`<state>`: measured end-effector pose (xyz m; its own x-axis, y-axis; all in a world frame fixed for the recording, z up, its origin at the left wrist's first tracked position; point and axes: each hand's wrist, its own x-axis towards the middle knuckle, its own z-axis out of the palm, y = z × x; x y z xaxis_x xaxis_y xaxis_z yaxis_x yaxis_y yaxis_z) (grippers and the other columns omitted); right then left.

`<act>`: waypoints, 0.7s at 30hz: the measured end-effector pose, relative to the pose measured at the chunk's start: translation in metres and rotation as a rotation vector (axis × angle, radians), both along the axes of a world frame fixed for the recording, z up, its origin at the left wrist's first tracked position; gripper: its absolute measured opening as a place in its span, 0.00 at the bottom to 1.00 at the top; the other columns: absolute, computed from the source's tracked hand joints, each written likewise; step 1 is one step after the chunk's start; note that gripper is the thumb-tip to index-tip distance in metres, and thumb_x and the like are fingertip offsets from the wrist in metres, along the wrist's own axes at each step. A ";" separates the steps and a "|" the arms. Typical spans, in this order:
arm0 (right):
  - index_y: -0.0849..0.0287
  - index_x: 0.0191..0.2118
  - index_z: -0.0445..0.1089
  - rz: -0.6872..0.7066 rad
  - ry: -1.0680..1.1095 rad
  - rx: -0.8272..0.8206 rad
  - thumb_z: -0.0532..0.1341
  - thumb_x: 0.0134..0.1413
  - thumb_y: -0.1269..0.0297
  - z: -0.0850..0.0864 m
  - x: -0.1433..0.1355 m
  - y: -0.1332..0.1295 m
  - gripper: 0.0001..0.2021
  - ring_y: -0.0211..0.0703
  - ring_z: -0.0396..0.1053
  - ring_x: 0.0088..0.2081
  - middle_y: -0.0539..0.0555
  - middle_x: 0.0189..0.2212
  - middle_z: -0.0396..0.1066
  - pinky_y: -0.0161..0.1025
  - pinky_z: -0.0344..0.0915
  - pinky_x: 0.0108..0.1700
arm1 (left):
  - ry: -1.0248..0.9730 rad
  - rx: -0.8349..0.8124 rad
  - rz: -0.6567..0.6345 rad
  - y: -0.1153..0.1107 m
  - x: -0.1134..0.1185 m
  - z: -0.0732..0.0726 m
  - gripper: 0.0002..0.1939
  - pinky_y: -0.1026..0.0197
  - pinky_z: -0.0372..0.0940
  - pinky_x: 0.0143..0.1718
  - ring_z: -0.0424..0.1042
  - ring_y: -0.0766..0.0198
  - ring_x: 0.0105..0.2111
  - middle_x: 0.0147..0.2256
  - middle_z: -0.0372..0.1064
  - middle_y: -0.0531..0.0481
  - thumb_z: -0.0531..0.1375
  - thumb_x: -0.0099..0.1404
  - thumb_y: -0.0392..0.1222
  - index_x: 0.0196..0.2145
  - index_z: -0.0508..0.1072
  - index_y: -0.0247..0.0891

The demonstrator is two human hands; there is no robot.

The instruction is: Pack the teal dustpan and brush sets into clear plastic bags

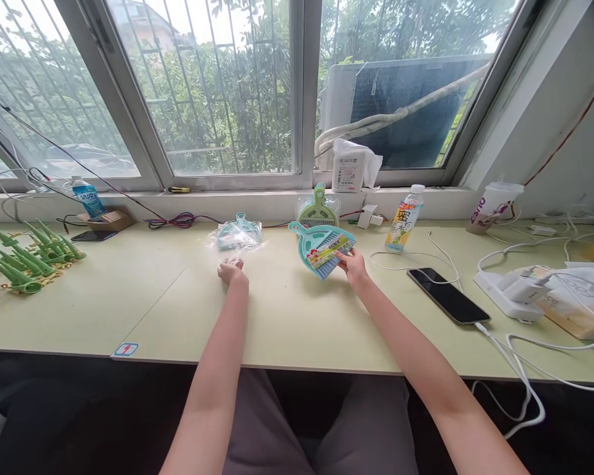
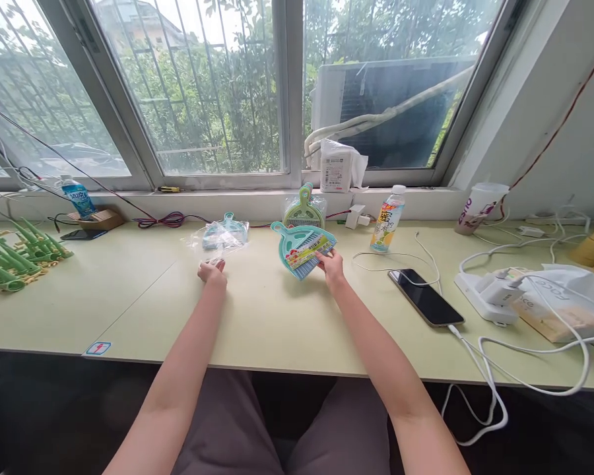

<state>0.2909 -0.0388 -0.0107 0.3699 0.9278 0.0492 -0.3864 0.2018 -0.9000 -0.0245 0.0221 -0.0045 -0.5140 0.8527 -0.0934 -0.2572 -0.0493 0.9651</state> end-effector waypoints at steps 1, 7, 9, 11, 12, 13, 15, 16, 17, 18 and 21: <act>0.57 0.38 0.67 -0.019 0.019 -0.003 0.69 0.41 0.73 -0.002 0.001 0.000 0.15 0.41 0.75 0.36 0.51 0.33 0.75 0.42 0.75 0.45 | 0.008 -0.022 0.035 -0.002 0.000 0.000 0.22 0.62 0.68 0.38 0.74 0.59 0.46 0.51 0.66 0.41 0.47 0.68 0.52 0.55 0.60 0.41; 0.56 0.37 0.67 -0.046 0.031 -0.021 0.68 0.41 0.73 -0.006 -0.004 0.000 0.15 0.41 0.75 0.36 0.51 0.33 0.75 0.42 0.75 0.46 | -0.192 -0.052 0.025 -0.015 0.024 0.003 0.30 0.63 0.69 0.38 0.73 0.62 0.47 0.55 0.63 0.37 0.30 0.70 0.53 0.65 0.38 0.38; 0.56 0.37 0.67 -0.032 0.019 -0.020 0.68 0.41 0.72 -0.006 -0.006 -0.001 0.15 0.42 0.75 0.37 0.52 0.34 0.75 0.42 0.75 0.46 | -0.209 -0.029 -0.134 -0.017 0.035 0.002 0.35 0.60 0.70 0.40 0.71 0.60 0.50 0.56 0.62 0.36 0.30 0.68 0.60 0.66 0.40 0.38; 0.56 0.38 0.67 -0.008 0.014 -0.016 0.69 0.41 0.71 -0.007 -0.008 -0.001 0.16 0.43 0.75 0.38 0.52 0.35 0.75 0.42 0.75 0.47 | -0.218 -0.012 -0.310 -0.018 0.047 0.001 0.36 0.58 0.69 0.42 0.69 0.57 0.52 0.56 0.63 0.36 0.35 0.67 0.63 0.64 0.48 0.39; 0.56 0.38 0.67 0.009 0.010 -0.011 0.69 0.41 0.71 -0.007 -0.010 -0.001 0.16 0.43 0.75 0.39 0.53 0.36 0.76 0.42 0.75 0.47 | -0.219 0.011 -0.401 -0.019 0.053 0.000 0.35 0.58 0.69 0.43 0.68 0.57 0.53 0.56 0.64 0.37 0.39 0.66 0.64 0.62 0.53 0.40; 0.56 0.38 0.68 0.031 0.003 -0.004 0.69 0.41 0.70 -0.007 -0.011 -0.002 0.16 0.43 0.75 0.39 0.53 0.36 0.76 0.42 0.74 0.47 | -0.204 0.036 -0.499 -0.020 0.059 -0.001 0.33 0.57 0.69 0.44 0.68 0.57 0.53 0.55 0.65 0.38 0.43 0.66 0.64 0.60 0.57 0.40; 0.56 0.39 0.68 0.083 -0.015 0.014 0.69 0.42 0.69 -0.008 -0.015 -0.002 0.16 0.43 0.76 0.39 0.53 0.37 0.76 0.42 0.75 0.47 | -0.122 0.063 -0.717 -0.024 0.071 -0.003 0.28 0.57 0.68 0.45 0.68 0.56 0.53 0.53 0.67 0.39 0.50 0.64 0.62 0.54 0.64 0.41; 0.56 0.39 0.69 0.114 -0.023 0.020 0.69 0.42 0.69 -0.008 -0.017 -0.002 0.15 0.43 0.76 0.39 0.53 0.38 0.76 0.41 0.75 0.46 | -0.069 0.057 -0.820 -0.027 0.076 -0.004 0.26 0.56 0.68 0.44 0.69 0.55 0.51 0.51 0.69 0.40 0.53 0.63 0.60 0.52 0.65 0.41; 0.57 0.39 0.69 0.146 -0.029 0.021 0.69 0.43 0.69 -0.008 -0.019 -0.002 0.15 0.43 0.76 0.38 0.53 0.38 0.76 0.41 0.75 0.46 | -0.017 0.044 -0.893 -0.029 0.081 -0.005 0.25 0.55 0.69 0.43 0.71 0.55 0.48 0.49 0.70 0.40 0.56 0.62 0.59 0.50 0.66 0.41; 0.57 0.39 0.69 0.176 -0.036 0.011 0.68 0.45 0.69 -0.008 -0.020 -0.001 0.13 0.42 0.76 0.38 0.53 0.38 0.76 0.40 0.75 0.44 | 0.031 0.030 -0.928 -0.032 0.085 -0.006 0.24 0.54 0.69 0.41 0.73 0.54 0.44 0.47 0.71 0.40 0.58 0.60 0.57 0.49 0.66 0.41; 0.60 0.36 0.70 0.256 -0.086 -0.120 0.64 0.50 0.69 -0.007 -0.019 0.000 0.06 0.41 0.76 0.32 0.56 0.34 0.77 0.37 0.76 0.37 | 0.138 0.006 -0.868 -0.035 0.089 -0.009 0.22 0.54 0.70 0.36 0.74 0.57 0.34 0.39 0.73 0.43 0.61 0.59 0.53 0.47 0.66 0.39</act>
